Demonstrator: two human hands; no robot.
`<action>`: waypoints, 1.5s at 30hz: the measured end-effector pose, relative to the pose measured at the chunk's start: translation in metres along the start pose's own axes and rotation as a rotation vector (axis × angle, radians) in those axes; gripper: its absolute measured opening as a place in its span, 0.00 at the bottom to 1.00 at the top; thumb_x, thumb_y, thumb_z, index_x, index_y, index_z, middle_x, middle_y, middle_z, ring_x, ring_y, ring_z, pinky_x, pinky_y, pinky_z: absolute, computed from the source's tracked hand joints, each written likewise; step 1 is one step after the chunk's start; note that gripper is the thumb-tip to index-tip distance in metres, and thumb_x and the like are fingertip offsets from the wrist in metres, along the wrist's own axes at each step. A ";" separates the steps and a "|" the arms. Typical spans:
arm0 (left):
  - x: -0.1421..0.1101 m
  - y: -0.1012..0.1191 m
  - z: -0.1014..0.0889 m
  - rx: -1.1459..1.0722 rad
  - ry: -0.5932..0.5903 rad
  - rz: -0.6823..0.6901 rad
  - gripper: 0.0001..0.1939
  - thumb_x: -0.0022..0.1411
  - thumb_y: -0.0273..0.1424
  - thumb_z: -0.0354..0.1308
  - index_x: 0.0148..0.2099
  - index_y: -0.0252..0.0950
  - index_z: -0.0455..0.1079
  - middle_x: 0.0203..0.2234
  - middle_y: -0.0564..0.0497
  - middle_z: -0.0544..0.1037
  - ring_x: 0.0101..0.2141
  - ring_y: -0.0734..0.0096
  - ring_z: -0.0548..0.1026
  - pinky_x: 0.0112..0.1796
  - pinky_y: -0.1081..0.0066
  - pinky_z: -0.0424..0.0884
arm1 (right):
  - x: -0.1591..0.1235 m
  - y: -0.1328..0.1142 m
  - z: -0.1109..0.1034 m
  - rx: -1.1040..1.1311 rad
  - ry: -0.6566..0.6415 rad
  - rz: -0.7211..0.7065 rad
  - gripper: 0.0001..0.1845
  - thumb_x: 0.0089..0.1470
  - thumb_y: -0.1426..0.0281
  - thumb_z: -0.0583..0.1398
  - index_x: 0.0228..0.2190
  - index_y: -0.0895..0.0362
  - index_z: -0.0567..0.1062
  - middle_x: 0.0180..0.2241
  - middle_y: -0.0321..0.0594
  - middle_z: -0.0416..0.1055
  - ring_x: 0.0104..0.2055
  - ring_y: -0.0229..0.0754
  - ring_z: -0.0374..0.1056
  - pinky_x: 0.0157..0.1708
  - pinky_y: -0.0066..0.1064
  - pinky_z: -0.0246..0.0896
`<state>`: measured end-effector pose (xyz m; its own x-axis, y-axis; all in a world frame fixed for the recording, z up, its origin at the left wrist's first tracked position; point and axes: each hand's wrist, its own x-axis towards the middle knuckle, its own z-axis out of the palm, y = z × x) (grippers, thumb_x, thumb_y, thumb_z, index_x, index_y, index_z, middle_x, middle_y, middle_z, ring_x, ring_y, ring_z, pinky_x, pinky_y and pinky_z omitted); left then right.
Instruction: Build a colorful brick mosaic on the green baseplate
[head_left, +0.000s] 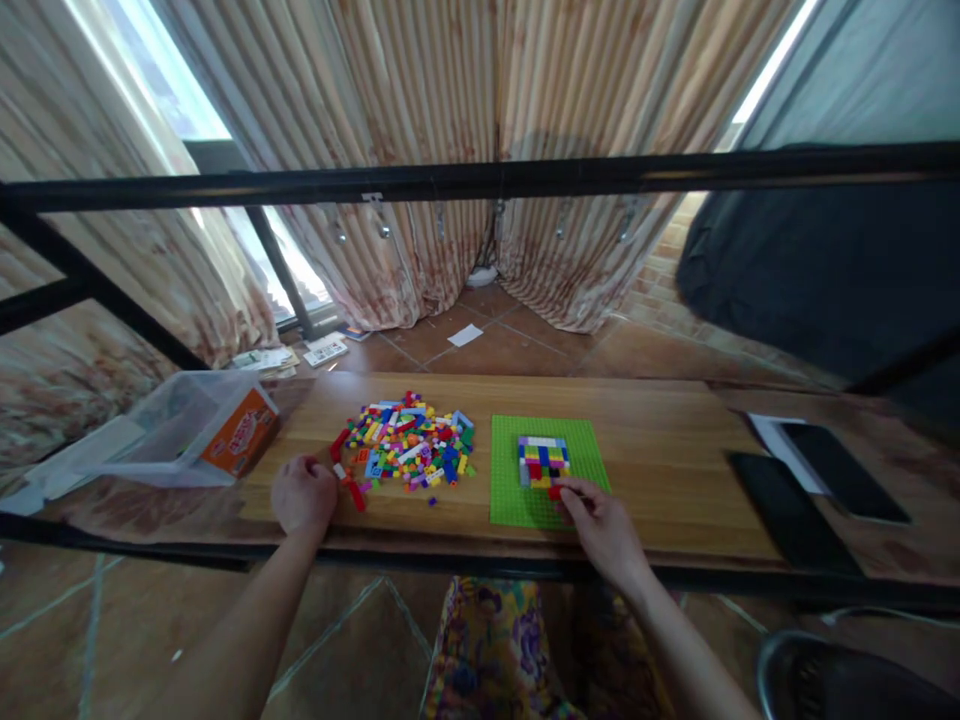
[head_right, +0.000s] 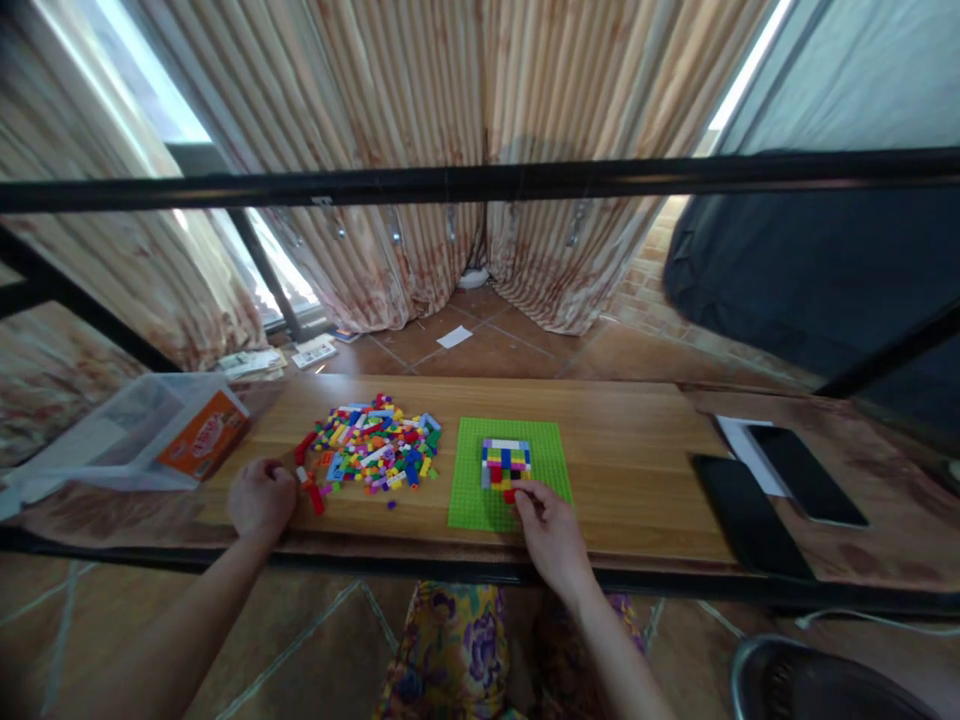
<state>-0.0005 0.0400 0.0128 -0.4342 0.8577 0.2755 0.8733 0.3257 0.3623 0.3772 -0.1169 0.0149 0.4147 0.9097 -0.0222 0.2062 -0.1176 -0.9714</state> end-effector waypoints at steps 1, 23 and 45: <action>0.000 0.001 0.000 0.003 0.001 -0.008 0.12 0.60 0.29 0.47 0.39 0.35 0.71 0.37 0.40 0.75 0.41 0.54 0.72 0.42 0.59 0.68 | 0.003 0.003 -0.006 -0.087 0.026 -0.054 0.21 0.54 0.53 0.58 0.39 0.57 0.78 0.36 0.47 0.78 0.33 0.46 0.74 0.34 0.38 0.71; 0.001 0.002 -0.001 0.010 -0.015 -0.013 0.12 0.59 0.29 0.48 0.40 0.35 0.72 0.39 0.40 0.76 0.42 0.53 0.73 0.43 0.59 0.69 | 0.025 0.003 0.000 -0.517 0.198 -0.303 0.14 0.58 0.65 0.55 0.38 0.58 0.77 0.37 0.46 0.75 0.36 0.43 0.71 0.40 0.35 0.66; 0.001 0.001 0.000 0.038 -0.009 -0.001 0.13 0.59 0.29 0.48 0.40 0.34 0.73 0.40 0.40 0.77 0.43 0.54 0.73 0.43 0.60 0.69 | 0.028 0.019 -0.001 -0.619 0.161 -0.412 0.12 0.59 0.66 0.57 0.38 0.53 0.81 0.40 0.43 0.77 0.43 0.46 0.70 0.46 0.40 0.65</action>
<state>0.0000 0.0416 0.0133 -0.4329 0.8609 0.2673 0.8809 0.3410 0.3283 0.3938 -0.0938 -0.0041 0.3106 0.8648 0.3945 0.8122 -0.0259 -0.5828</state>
